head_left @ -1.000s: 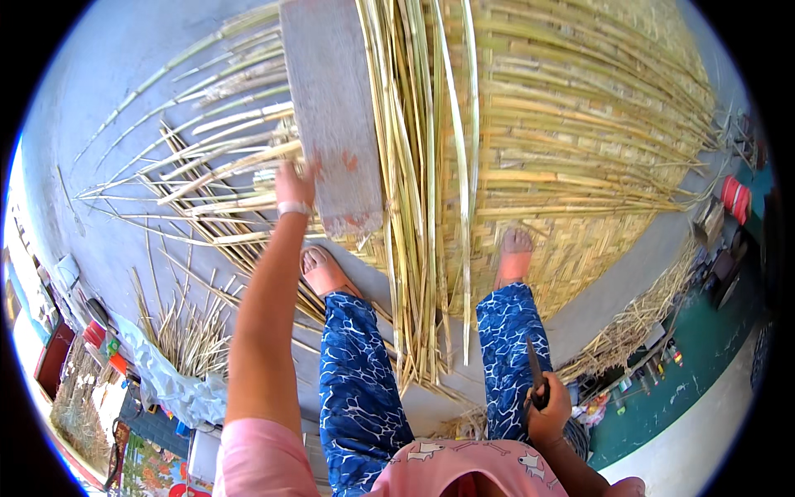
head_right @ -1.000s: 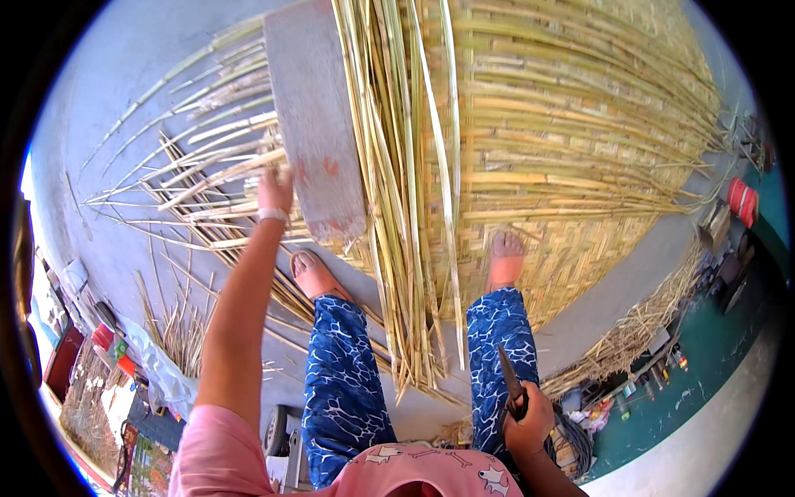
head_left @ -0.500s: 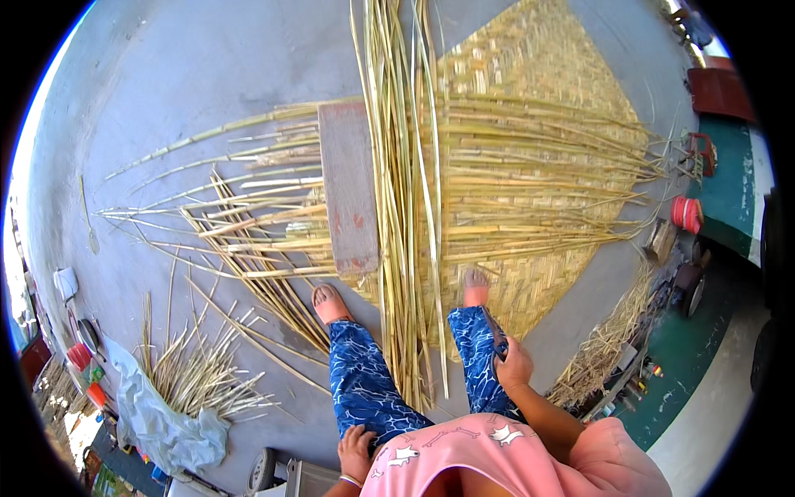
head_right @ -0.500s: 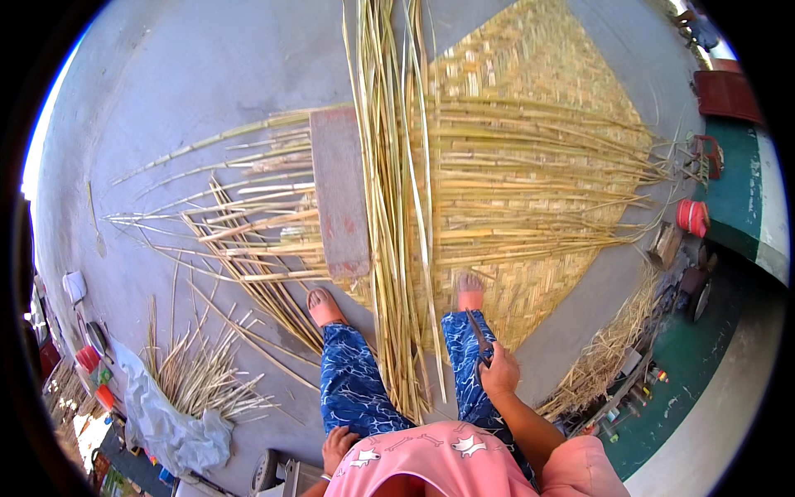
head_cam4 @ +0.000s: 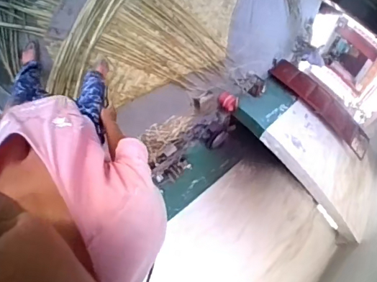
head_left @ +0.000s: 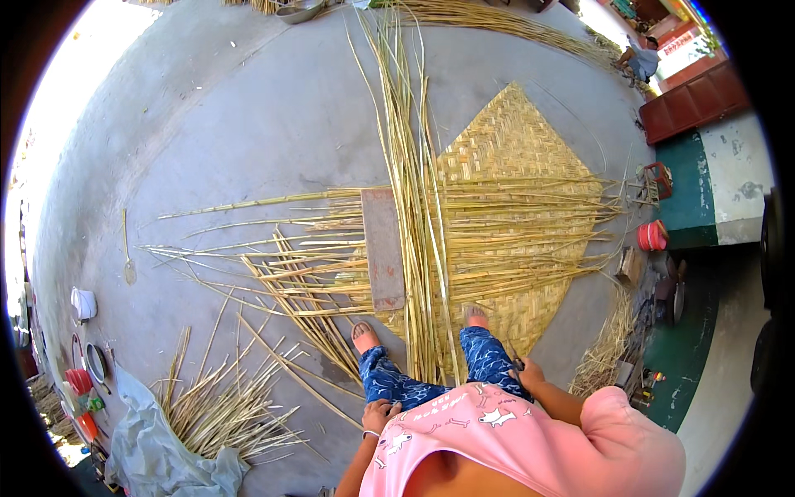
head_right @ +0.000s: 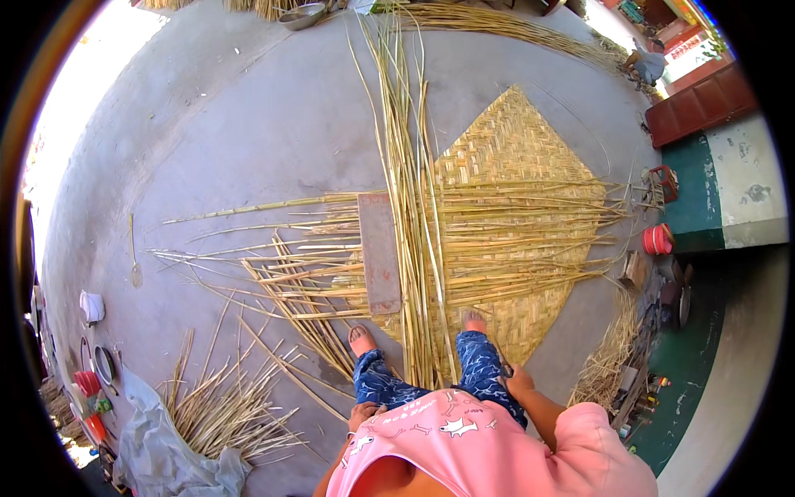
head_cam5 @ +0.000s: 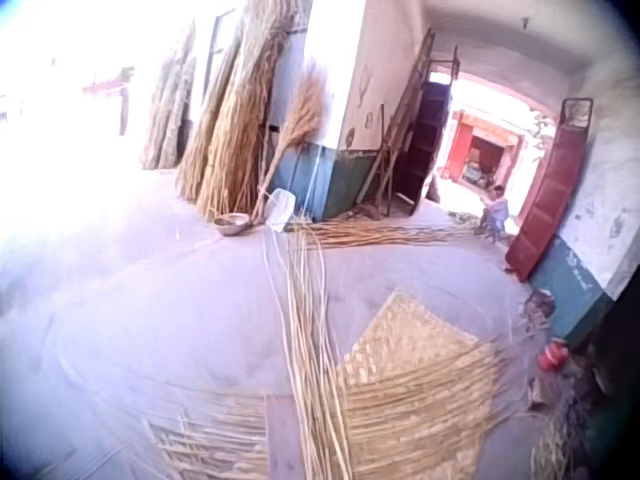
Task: The person weaves a large mat using dried palm leaves. They interlace the leaves by hand, occasionally using a wooden board to press and align the weave. The mat grows in size as more leaves are added.
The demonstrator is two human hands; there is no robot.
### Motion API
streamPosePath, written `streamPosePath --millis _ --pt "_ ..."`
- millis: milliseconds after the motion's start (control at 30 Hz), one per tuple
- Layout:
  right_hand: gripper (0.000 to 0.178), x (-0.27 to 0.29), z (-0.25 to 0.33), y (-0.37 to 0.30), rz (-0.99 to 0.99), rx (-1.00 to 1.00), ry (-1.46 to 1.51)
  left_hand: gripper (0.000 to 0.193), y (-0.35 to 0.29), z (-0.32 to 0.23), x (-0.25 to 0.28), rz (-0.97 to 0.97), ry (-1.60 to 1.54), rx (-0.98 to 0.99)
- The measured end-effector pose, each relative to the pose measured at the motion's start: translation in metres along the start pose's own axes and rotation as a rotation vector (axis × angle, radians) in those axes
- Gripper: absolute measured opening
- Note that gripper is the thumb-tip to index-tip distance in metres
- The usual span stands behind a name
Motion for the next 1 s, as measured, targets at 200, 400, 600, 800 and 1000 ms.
streamPosePath --millis 200,400,600,800,1000 --pt "0.043 0.015 -0.007 -0.072 -0.129 -0.147 0.309 0.034 -0.028 0.055 0.021 0.207 -0.003 -0.005" --pt "0.043 -0.038 0.016 -0.073 -0.036 -0.148 0.468 0.036 -0.042 0.066 0.067 0.306 0.03 0.055" --pt "0.051 -0.069 0.071 -0.081 0.086 -0.054 0.434 0.037 -0.033 0.072 0.122 0.344 0.096 0.127" --pt "0.053 -0.123 0.05 -0.054 0.137 -0.063 0.489 0.039 0.004 0.035 0.175 0.391 0.186 0.156" --pt "0.041 -0.08 0.086 -0.055 0.07 -0.355 0.977 0.041 0.057 -0.034 0.221 0.437 0.282 0.16"
Point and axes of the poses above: each hand's wrist, its own y-axis towards the middle knuckle, its own x-axis out of the back of the hand, z = x × y, the point moved 4 cm from there along y, towards the middle knuckle, and after that the axes turned 5 degrees about x, right-handed, at the moved point
